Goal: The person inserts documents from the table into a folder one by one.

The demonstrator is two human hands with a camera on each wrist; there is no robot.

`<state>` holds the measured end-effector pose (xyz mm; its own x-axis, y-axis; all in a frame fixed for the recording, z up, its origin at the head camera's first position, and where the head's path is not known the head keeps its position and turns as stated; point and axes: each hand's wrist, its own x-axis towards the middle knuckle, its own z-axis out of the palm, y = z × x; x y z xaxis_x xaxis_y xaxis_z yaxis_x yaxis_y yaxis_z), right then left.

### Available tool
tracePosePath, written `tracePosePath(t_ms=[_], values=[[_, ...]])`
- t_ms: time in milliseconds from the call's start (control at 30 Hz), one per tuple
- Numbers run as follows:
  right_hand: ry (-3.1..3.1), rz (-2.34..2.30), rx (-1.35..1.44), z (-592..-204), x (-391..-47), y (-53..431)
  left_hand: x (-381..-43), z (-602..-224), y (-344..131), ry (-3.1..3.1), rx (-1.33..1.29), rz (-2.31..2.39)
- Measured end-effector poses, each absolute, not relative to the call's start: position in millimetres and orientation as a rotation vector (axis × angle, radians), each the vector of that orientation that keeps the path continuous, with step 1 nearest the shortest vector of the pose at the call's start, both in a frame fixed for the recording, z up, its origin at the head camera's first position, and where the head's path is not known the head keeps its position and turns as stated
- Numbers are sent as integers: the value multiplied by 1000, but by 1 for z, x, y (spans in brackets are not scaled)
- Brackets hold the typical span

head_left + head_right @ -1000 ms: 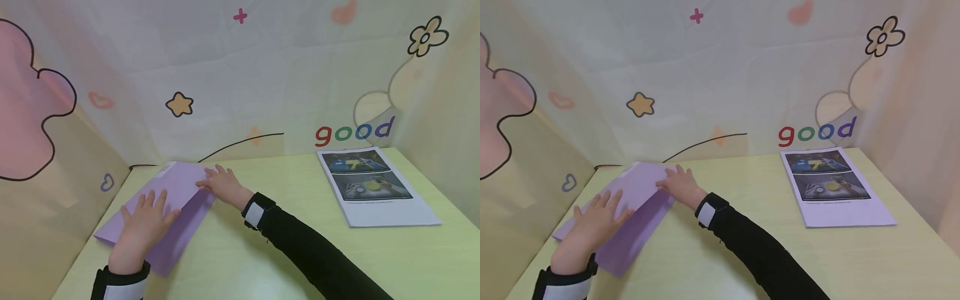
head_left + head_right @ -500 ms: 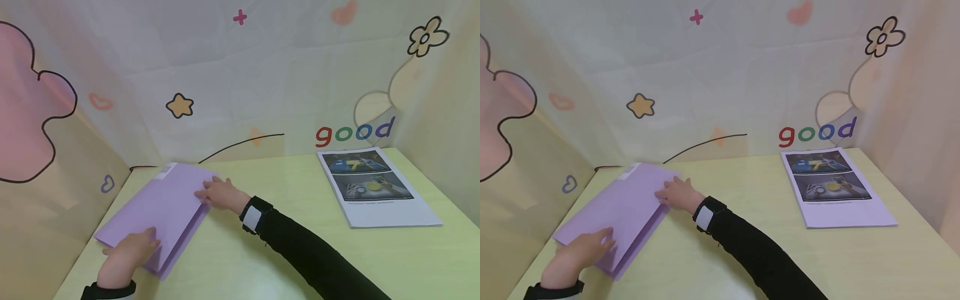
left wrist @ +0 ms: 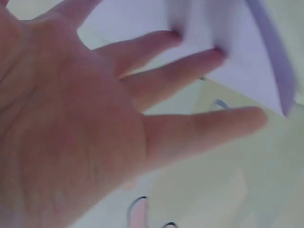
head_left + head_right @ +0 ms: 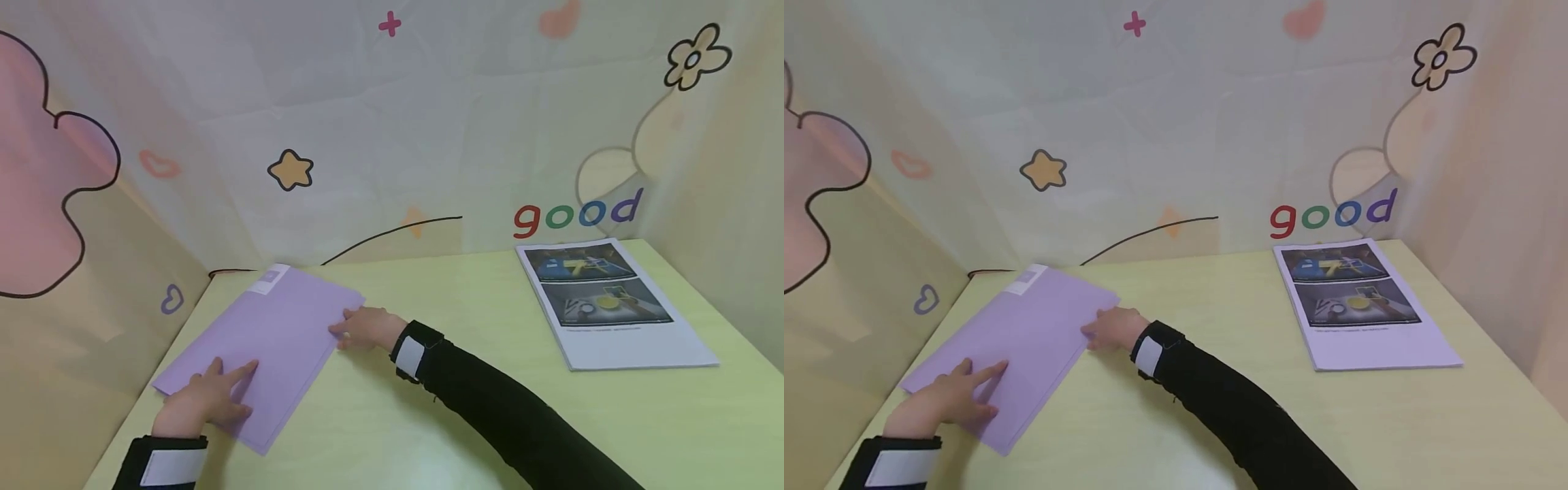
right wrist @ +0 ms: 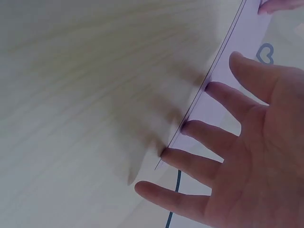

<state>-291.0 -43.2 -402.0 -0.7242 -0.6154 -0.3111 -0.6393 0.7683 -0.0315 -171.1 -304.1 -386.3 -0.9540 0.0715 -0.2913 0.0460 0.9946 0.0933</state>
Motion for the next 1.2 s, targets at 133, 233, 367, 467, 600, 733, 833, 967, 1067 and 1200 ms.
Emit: tracePosePath(t_ms=[133,233,367,467,600,733,833,967,1067,1200], values=[[2659,108,-964,-400,-290,-44,-185,-387,-331,2853,108,106],[2654,94,-958,-399,-289,-44,-193,-387,-348,2878,144,119],[2656,89,-958,-398,-288,-42,-198,-394,-363,2923,230,183],[2665,93,-960,-397,-287,-39,-200,-399,-367,2976,283,201],[2672,90,-958,-397,-287,-33,-202,-402,-363,3036,330,184],[2680,77,-941,-399,-289,-24,-201,-400,-353,3054,394,168],[2689,77,-926,-402,-291,-16,-198,-398,-344,3056,442,180],[2703,64,-897,-406,-293,-5,-193,-399,-331,3042,467,214],[2698,40,-881,-408,-294,3,-190,-400,-322,3022,465,229],[2676,9,-878,-407,-292,13,-185,-401,-309,3005,490,240]])
